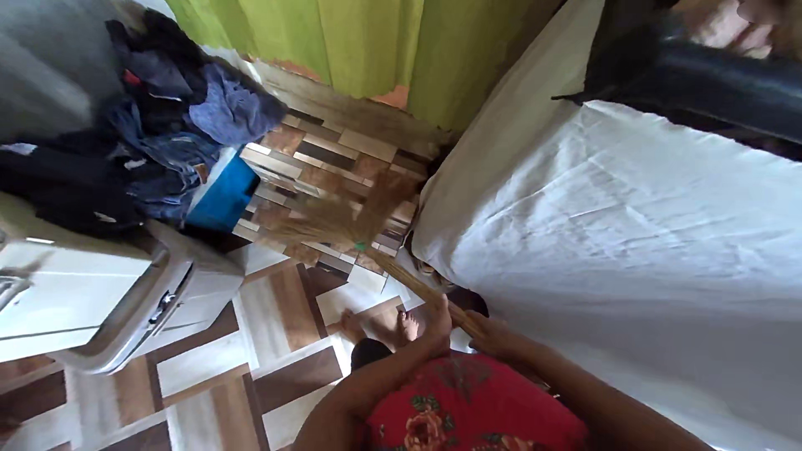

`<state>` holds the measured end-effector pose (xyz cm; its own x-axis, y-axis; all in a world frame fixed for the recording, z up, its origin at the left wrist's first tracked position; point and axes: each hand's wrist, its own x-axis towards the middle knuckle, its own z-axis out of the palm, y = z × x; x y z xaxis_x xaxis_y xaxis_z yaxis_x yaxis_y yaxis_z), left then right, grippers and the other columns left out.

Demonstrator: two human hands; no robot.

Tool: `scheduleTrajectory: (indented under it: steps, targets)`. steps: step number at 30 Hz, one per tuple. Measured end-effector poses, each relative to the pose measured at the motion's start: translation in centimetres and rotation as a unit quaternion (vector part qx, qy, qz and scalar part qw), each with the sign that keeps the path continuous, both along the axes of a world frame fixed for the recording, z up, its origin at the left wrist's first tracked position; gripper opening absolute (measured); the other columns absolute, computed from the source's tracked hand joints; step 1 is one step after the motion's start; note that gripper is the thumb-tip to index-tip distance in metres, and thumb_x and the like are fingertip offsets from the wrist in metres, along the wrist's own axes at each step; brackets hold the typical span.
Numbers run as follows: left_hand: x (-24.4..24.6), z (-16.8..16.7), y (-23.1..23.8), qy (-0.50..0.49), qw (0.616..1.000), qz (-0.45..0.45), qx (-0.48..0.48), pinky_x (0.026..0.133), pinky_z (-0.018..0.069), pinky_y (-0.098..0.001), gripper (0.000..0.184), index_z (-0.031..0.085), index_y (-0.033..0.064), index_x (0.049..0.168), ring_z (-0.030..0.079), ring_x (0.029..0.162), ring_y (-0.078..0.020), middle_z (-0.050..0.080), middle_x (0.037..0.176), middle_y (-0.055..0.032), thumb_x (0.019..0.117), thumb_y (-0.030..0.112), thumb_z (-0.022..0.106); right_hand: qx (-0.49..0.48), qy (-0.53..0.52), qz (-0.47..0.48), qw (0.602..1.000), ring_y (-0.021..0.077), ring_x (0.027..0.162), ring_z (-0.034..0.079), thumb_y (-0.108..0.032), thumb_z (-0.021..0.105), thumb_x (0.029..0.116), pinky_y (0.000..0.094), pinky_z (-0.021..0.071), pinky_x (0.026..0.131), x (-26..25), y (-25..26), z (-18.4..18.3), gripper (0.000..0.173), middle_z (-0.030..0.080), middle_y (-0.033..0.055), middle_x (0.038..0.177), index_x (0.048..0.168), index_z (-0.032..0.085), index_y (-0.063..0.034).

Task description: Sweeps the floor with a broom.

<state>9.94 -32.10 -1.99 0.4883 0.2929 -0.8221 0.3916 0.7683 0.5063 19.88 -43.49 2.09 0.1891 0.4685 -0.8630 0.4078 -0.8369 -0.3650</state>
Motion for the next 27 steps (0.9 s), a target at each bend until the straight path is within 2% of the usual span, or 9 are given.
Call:
scheduleTrajectory:
  steps: [3,5,10,12,15,17,18,22,27]
  targets:
    - [1.5,2.3,1.5,-0.049,0.994,-0.018,0.097,0.115,0.0405,-0.0485,0.057,0.022,-0.0078,0.156,0.046,0.139,-0.0371,0.038,0.154,-0.0326,0.1129,0.024,0.041,0.027,-0.076,0.002,0.997,0.0502,0.114,0.064,-0.033,0.067,0.0999,0.0675,0.0471,0.099,1.1,1.0,1.9,0.073,0.065,0.0302,0.125,0.161,0.031,-0.0163]
    - [3.6,2.9,3.5,-0.078,0.988,-0.034,0.128,0.115,0.0419,-0.0489,0.057,0.023,-0.0078,0.156,0.046,0.139,-0.0371,0.038,0.154,-0.0326,0.1127,0.024,0.042,0.054,-0.125,-0.024,0.99,0.0528,0.113,0.064,-0.032,0.065,0.1007,0.0688,0.047,0.098,1.7,2.7,2.7,0.073,0.065,0.0323,0.123,0.162,0.03,-0.0124]
    - [6.6,0.9,8.7,-0.085,0.993,-0.063,0.06,0.099,0.0526,-0.0472,0.053,0.031,-0.0004,0.154,0.061,0.118,-0.0333,0.054,0.138,-0.0278,0.1131,0.033,0.039,0.036,-0.122,-0.078,0.989,0.049,0.115,0.064,-0.031,0.067,0.099,0.0654,0.0485,0.098,1.8,7.8,2.4,0.077,0.064,0.0305,0.127,0.162,0.026,-0.014]
    - [5.9,-1.0,9.2,-0.06,0.996,-0.065,0.032,0.099,0.0528,-0.0485,0.053,0.034,0.0011,0.154,0.061,0.118,-0.0343,0.054,0.139,-0.0278,0.1135,0.036,0.037,0.012,-0.091,-0.077,0.993,0.0479,0.12,0.061,-0.024,0.068,0.097,0.0642,0.0475,0.101,1.0,9.1,1.6,0.078,0.06,0.0306,0.132,0.161,0.026,-0.0112]
    - [3.2,-4.0,7.3,-0.009,0.999,-0.031,-0.001,0.091,0.0537,-0.0472,0.052,0.043,-0.0023,0.146,0.062,0.107,-0.0318,0.058,0.128,-0.026,0.1148,0.036,0.03,-0.001,-0.039,-0.015,0.999,0.048,0.125,0.058,-0.018,0.07,0.0969,0.0638,0.0447,0.106,-0.1,8.5,0.1,0.072,0.056,0.0314,0.137,0.156,0.033,-0.0039]
    - [1.1,-4.6,5.1,0.004,0.999,0.025,0.021,0.087,0.0537,-0.0452,0.05,0.048,-0.0066,0.137,0.061,0.098,-0.0289,0.059,0.117,-0.0242,0.1152,0.034,0.029,0.005,-0.021,0.026,0.999,0.0491,0.121,0.06,-0.015,0.07,0.0956,0.0655,0.0463,0.102,-0.5,7.3,-0.6,0.069,0.06,0.0316,0.133,0.156,0.036,-0.0058]
    - [0.5,-4.2,4.3,0.009,0.997,0.051,0.048,0.09,0.0534,-0.0468,0.049,0.048,-0.0101,0.136,0.06,0.101,-0.0311,0.058,0.118,-0.0271,0.1152,0.031,0.03,0.011,-0.014,0.041,0.999,0.0489,0.118,0.061,-0.017,0.07,0.0954,0.0659,0.0472,0.1,-0.4,6.7,-0.8,0.068,0.061,0.0309,0.13,0.155,0.038,-0.0087]
    - [1.1,0.0,4.0,-0.012,0.991,0.08,0.109,0.105,0.0478,-0.0506,0.055,0.024,-0.0111,0.152,0.055,0.125,-0.0395,0.045,0.142,-0.0357,0.1143,0.027,0.035,0.052,-0.038,0.051,0.997,0.0498,0.117,0.062,-0.028,0.071,0.0975,0.067,0.0458,0.101,1.6,5.7,0.1,0.073,0.062,0.0308,0.129,0.16,0.034,-0.0145]
    - [5.0,1.5,9.1,-0.089,0.992,0.05,0.07,0.104,0.0505,-0.0487,0.059,0.015,0.001,0.16,0.054,0.129,-0.0363,0.041,0.151,-0.03,0.1139,0.032,0.036,0.076,-0.122,-0.008,0.99,0.0497,0.114,0.064,-0.025,0.068,0.0979,0.0648,0.0478,0.099,2.8,9.5,2.0,0.077,0.064,0.0311,0.126,0.163,0.027,-0.0147]
